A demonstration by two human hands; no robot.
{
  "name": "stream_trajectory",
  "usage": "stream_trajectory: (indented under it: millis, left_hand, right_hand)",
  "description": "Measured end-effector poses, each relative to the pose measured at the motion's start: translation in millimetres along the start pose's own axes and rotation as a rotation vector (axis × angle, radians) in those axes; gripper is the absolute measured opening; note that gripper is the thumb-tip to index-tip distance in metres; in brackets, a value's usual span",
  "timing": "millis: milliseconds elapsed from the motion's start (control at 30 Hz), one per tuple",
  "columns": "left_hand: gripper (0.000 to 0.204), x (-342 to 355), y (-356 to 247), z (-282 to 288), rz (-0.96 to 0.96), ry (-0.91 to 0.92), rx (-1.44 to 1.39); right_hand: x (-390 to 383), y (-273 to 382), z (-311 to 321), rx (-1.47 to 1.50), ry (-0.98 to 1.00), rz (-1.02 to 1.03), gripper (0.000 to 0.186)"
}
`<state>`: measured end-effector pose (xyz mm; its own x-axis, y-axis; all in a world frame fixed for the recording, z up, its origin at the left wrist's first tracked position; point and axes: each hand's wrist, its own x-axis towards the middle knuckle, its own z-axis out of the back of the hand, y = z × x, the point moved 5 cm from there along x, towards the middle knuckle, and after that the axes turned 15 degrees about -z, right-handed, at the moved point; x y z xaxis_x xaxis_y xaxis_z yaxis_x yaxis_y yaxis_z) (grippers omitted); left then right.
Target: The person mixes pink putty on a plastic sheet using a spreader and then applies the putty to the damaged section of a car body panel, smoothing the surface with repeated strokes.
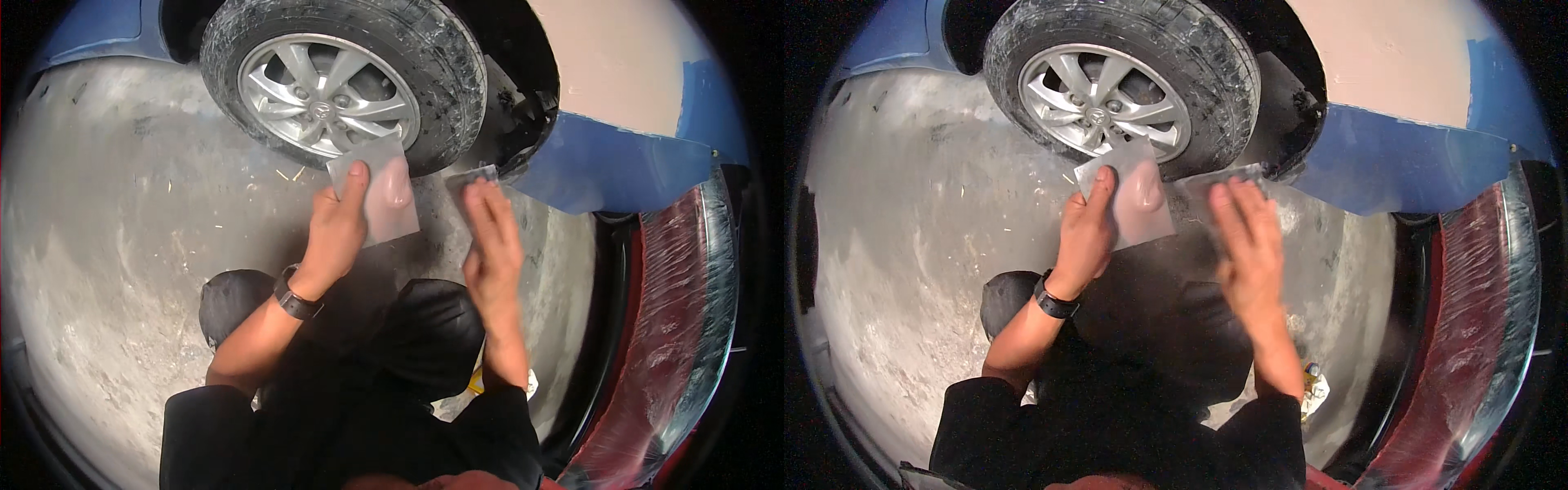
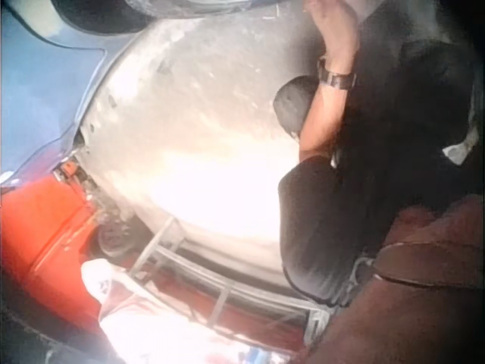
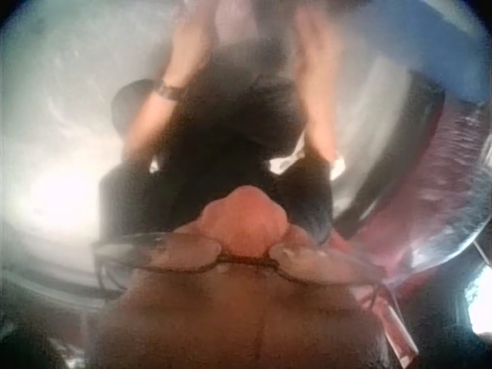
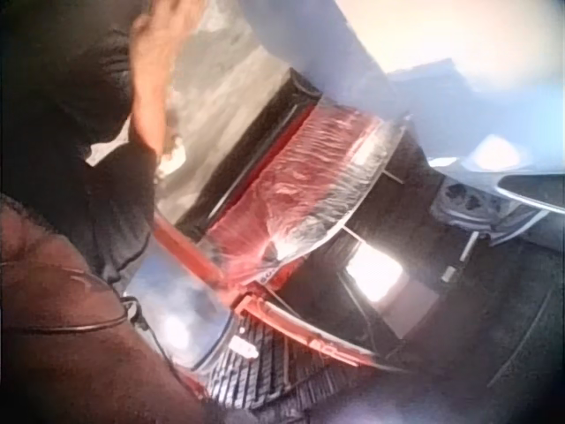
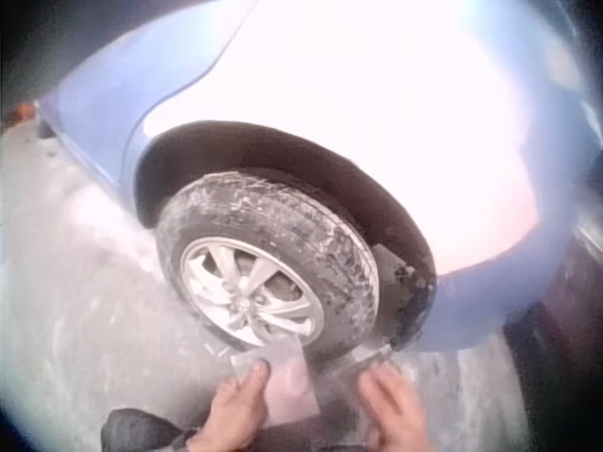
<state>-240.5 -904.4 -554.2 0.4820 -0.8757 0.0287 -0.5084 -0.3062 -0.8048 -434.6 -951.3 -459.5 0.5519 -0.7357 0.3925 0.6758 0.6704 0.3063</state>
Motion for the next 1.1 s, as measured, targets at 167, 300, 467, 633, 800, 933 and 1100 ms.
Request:
stream_trajectory:
  millis: [167, 300, 467, 633, 800, 933, 1100]
  left_hand:
    - [0.039, -1, 4, 5, -0.092, -0.151, 0.075]
    - [0.042, -3, -7, -1, -0.081, -0.042, 0.160]
    - [0.056, -1, 1, 2, -0.154, -0.016, 0.234]
    - [0.058, -1, -1, -6, -0.066, 0.085, 0.262]
    - [0.053, 1, 14, -4, 0.018, 0.016, 0.021]
    - [0.051, 4, 15, 4, 0.092, -0.046, -0.045]
    - [0.050, -1, -2, -3, -0.036, 0.023, 0.268]
  right_hand:
    - [-5, 46, 0, -0.384, 0.205, 0.079, 0.061]
    - [-2, 42, -15, -0.477, 0.175, 0.123, 0.056]
    - [3, 52, 7, -0.563, 0.030, 0.165, 0.056]
    - [7, 48, 9, -0.335, 0.129, 0.084, 0.056]
    - [15, 30, 10, 0.474, 0.144, -0.155, 0.060]
    - [-10, -5, -38, 0.073, 0.210, -0.093, 0.069]
    - [-7, -17, -15, -0.050, 0.126, -0.107, 0.064]
